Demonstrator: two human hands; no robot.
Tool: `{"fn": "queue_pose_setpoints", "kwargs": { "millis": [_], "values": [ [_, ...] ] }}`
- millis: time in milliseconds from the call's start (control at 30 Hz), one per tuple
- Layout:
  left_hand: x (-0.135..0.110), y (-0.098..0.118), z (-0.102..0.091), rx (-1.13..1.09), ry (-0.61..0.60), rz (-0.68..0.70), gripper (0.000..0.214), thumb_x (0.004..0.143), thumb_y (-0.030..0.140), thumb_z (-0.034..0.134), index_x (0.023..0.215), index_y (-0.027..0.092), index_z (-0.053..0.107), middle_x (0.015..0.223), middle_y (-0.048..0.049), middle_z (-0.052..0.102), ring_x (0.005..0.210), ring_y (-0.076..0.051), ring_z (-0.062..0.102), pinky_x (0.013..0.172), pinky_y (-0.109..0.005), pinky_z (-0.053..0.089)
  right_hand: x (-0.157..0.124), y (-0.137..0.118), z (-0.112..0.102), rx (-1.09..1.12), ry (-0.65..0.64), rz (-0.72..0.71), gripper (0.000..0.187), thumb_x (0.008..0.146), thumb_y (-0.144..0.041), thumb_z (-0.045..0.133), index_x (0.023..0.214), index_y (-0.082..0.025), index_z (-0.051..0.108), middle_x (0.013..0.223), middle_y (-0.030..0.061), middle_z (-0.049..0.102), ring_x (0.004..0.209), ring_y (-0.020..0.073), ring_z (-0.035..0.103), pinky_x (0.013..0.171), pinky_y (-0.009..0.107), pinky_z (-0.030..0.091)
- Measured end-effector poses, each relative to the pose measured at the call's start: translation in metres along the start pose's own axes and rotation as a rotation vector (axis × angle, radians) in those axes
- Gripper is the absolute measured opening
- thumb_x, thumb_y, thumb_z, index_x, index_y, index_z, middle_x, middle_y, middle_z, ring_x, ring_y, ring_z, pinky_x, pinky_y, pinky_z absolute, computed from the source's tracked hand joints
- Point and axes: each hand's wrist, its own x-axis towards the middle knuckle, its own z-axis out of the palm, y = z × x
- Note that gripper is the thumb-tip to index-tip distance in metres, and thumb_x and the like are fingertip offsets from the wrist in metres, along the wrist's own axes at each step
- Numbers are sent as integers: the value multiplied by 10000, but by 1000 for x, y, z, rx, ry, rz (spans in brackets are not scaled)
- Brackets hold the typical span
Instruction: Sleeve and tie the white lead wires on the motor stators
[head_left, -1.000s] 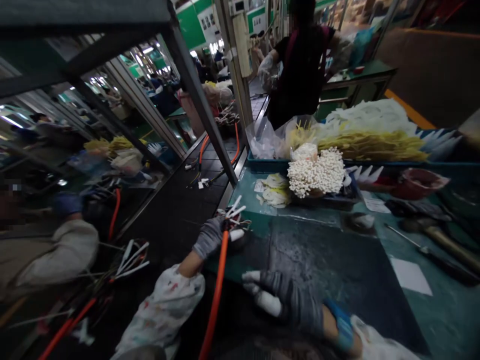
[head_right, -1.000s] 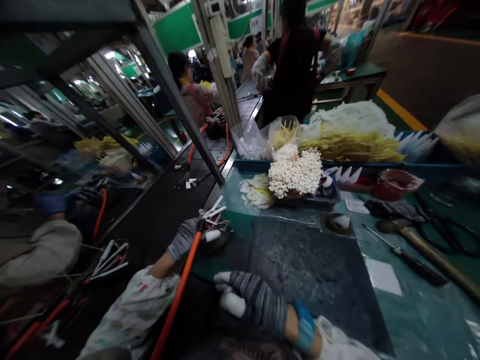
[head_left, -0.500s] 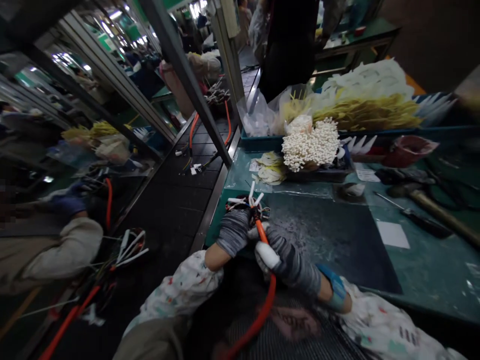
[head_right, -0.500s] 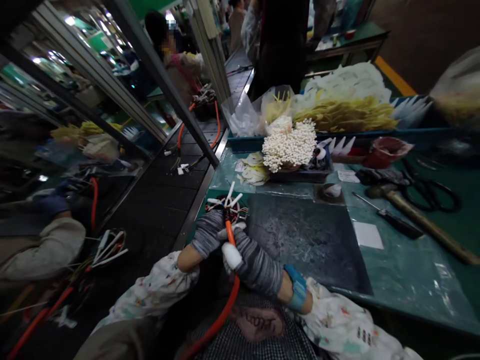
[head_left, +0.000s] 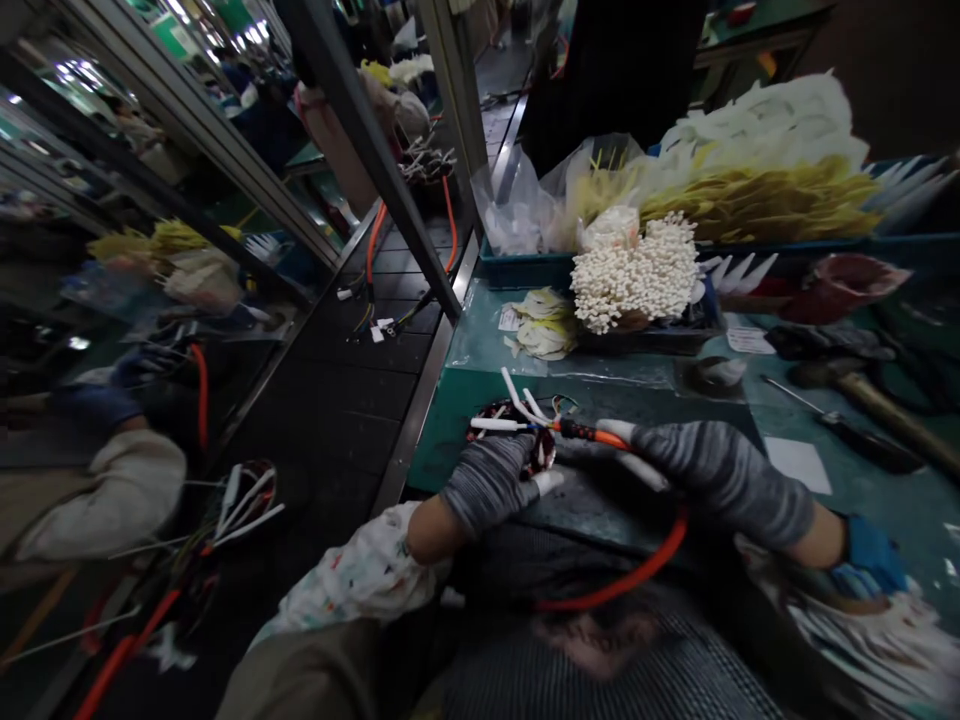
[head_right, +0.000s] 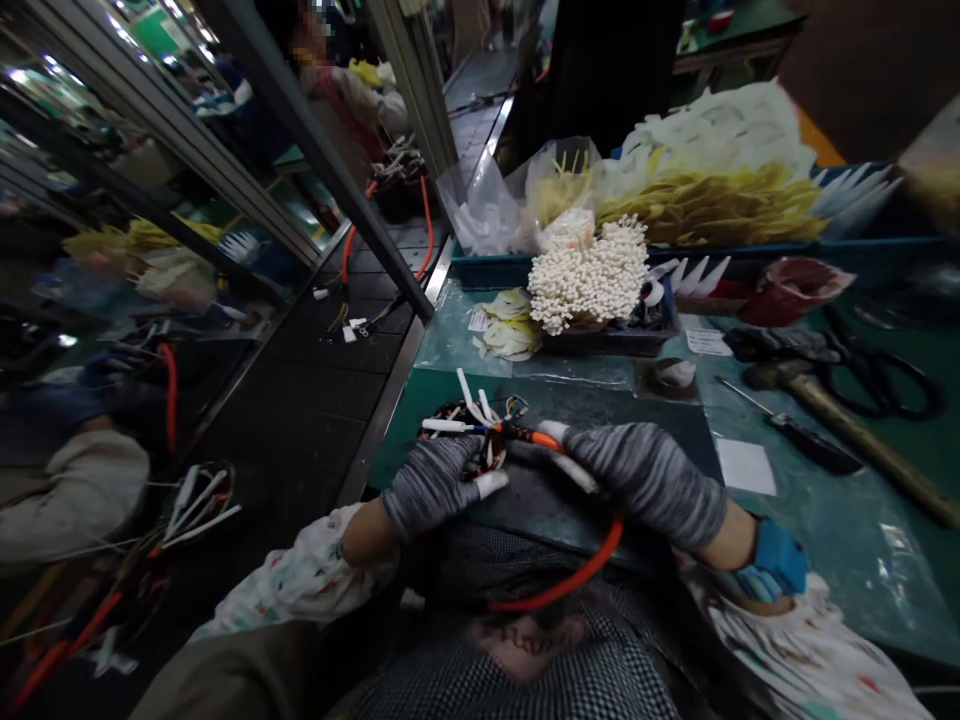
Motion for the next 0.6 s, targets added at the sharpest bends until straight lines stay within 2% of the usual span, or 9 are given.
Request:
{"fn": "queue_pose_setpoints", "kwargs": {
  "millis": [133,200,267,333,400,467,533,600],
  "values": [
    [-25,-3,-18,-172,-29,241,386,984,441,644,1299,221,686,1266,-98,766,1167,-270,727,1048,-397,586,-13,15,11,20,-34,114,403,1091,-432,498,1346,-215,722,1120,60,814,958,208,796,839,310,657],
    [-34,-14,-33,-105,-47,350,337,1012,417,611,1285,245,707,1260,-88,779,1159,-273,742,1048,-407,592,-14,12,20,-67,-11,164,399,1087,-396,515,1373,-190,703,1156,88,798,983,215,783,861,315,646],
    [-36,-28,-48,86,-115,411,282,1027,354,591,1261,275,728,1332,-78,756,1227,-300,721,1114,-473,557,-7,0,25,-217,79,115,386,1071,-368,550,1406,-221,674,1216,98,767,1057,231,754,915,356,629],
    [-30,-42,-60,271,-194,477,322,1034,190,533,1274,302,716,1412,-52,714,1297,-265,690,1168,-468,523,9,-15,25,-362,93,-96,372,1063,-283,555,1425,-297,640,1277,54,741,1162,221,706,976,377,597],
    [-19,-52,-68,393,-222,598,406,1008,62,504,1261,303,711,1417,-40,710,1304,-200,685,1177,-393,521,33,-27,23,-462,-31,-375,405,1058,-174,509,1421,-315,620,1326,11,726,1215,195,668,984,371,582],
    [-5,-55,-72,456,-191,757,385,984,26,534,1188,286,731,1373,-36,738,1282,-163,696,1165,-334,528,60,-30,20,-520,-201,-593,384,1047,-120,471,1360,-254,649,1316,21,735,1145,194,681,894,365,598],
    [7,-54,-72,469,-163,870,350,965,18,561,1102,280,750,1344,-28,754,1295,-154,687,1174,-323,521,85,-27,21,-501,-321,-726,258,1050,-189,509,1219,-223,700,1248,35,758,1029,207,702,829,384,612],
    [17,-50,-70,458,-203,885,365,953,15,565,1074,298,759,1349,-7,752,1342,-154,658,1200,-341,503,104,-21,26,-442,-386,-827,196,1045,-311,565,1158,-249,712,1269,22,753,1040,214,705,870,405,626]
  ]
}}
